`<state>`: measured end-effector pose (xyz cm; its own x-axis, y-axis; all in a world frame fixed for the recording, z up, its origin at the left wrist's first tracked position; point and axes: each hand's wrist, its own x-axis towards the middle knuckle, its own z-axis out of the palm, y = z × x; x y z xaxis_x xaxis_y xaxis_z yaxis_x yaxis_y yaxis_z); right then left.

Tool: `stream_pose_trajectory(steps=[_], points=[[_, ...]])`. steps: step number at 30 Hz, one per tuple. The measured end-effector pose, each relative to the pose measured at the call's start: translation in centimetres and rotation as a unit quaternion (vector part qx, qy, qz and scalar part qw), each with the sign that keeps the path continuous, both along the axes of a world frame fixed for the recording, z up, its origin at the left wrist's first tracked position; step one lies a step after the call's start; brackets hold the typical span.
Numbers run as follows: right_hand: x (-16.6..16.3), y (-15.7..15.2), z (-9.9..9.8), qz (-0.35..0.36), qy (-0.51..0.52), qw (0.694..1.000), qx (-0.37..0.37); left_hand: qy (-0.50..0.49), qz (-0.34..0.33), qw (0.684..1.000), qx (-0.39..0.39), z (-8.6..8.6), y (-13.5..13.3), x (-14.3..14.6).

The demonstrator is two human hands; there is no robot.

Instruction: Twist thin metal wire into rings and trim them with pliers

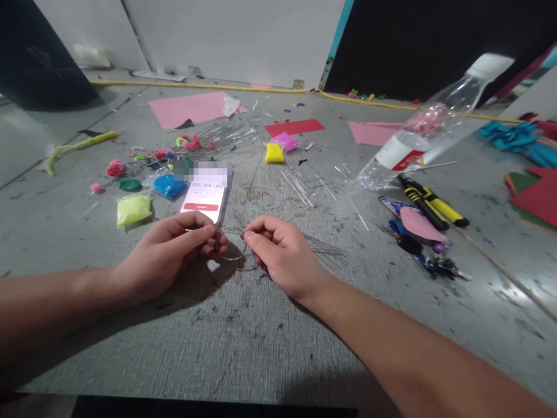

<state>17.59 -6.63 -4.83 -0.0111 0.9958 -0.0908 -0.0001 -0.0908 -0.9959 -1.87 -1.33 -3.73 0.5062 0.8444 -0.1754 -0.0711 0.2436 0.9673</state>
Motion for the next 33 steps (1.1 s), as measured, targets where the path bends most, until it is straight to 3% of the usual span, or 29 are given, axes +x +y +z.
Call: stream_pose_trajectory(steps=[25,33], points=[[-0.03,0.09,-0.14,-0.012,0.013,1.0,-0.007,0.002,-0.004,0.998,0.064,-0.29,-0.06,-0.19],[0.05,0.13,-0.29,-0.009,0.011,1.0,-0.001,0.048,0.005,0.996,0.076,-0.05,-0.13,-0.12]])
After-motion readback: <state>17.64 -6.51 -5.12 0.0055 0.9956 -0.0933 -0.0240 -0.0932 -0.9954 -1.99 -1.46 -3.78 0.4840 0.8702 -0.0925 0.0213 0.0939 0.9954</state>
